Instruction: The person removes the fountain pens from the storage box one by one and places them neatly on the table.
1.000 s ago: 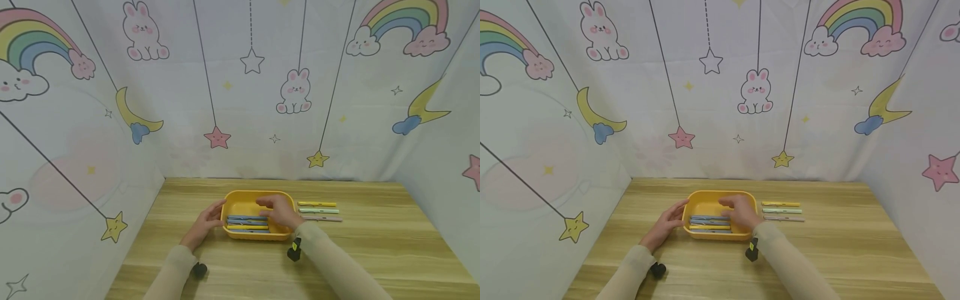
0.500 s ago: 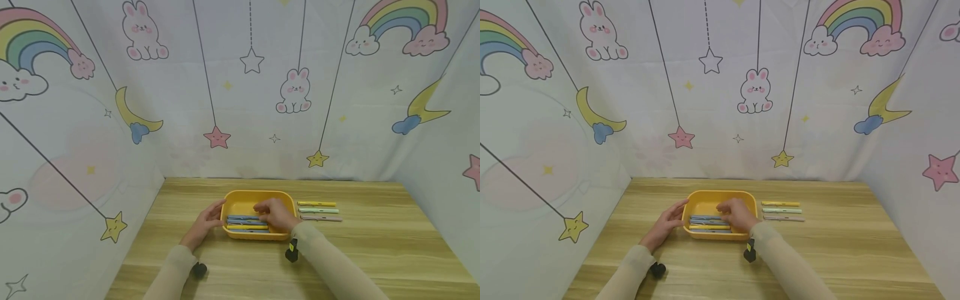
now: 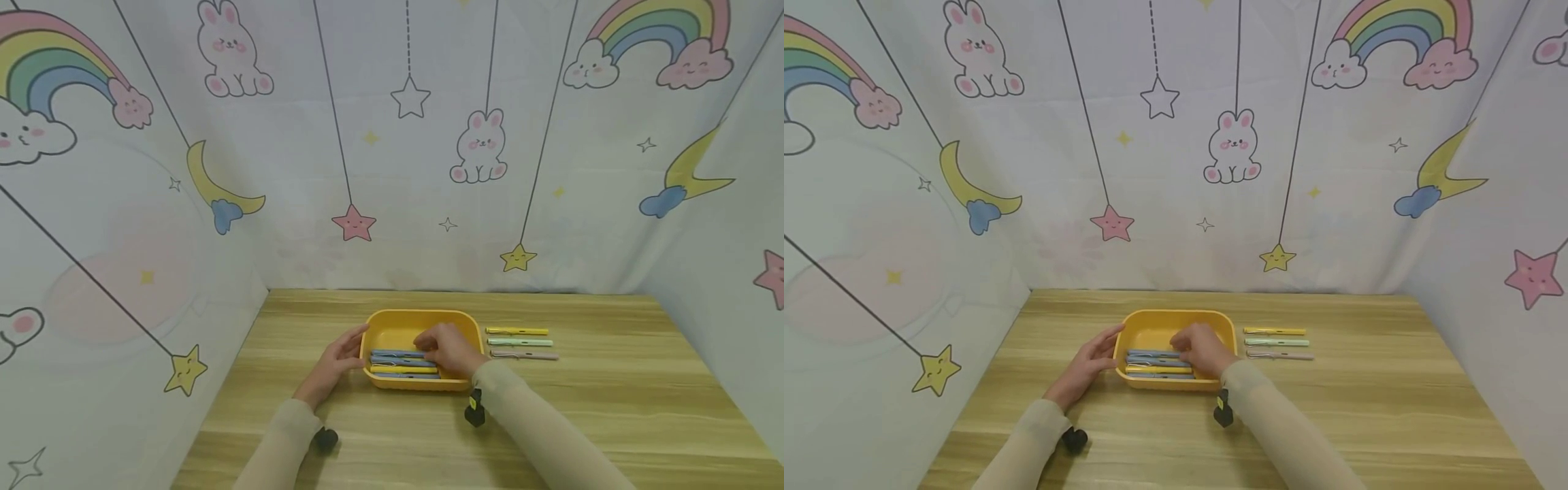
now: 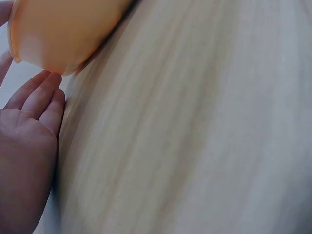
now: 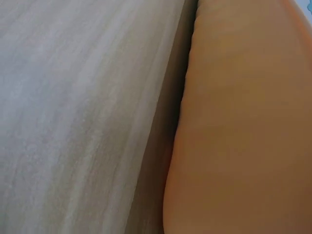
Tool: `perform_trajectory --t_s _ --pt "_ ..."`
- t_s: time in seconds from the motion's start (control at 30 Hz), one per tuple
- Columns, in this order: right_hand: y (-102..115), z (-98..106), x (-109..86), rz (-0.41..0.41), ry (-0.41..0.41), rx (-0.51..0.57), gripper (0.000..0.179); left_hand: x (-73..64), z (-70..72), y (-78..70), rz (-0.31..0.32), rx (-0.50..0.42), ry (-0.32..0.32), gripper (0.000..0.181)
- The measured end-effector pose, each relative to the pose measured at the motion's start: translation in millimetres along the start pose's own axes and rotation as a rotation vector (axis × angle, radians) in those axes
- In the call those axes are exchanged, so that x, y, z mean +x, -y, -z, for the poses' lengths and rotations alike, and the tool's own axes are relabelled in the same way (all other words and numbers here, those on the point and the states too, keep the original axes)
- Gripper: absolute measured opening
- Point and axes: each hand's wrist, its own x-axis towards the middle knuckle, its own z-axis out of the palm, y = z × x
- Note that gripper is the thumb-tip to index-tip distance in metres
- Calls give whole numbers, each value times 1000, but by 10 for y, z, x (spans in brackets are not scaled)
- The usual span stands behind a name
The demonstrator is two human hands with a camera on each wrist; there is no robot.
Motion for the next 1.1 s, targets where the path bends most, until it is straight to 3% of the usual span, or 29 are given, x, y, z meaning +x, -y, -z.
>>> perform_trajectory --t_s 0.67,1.1 --pt "-12 -18 -18 19 10 9 34 8 -2 15 1 -22 -4 73" --pt "-20 -4 -11 19 -66 85 32 10 -3 3 -2 -30 7 73"
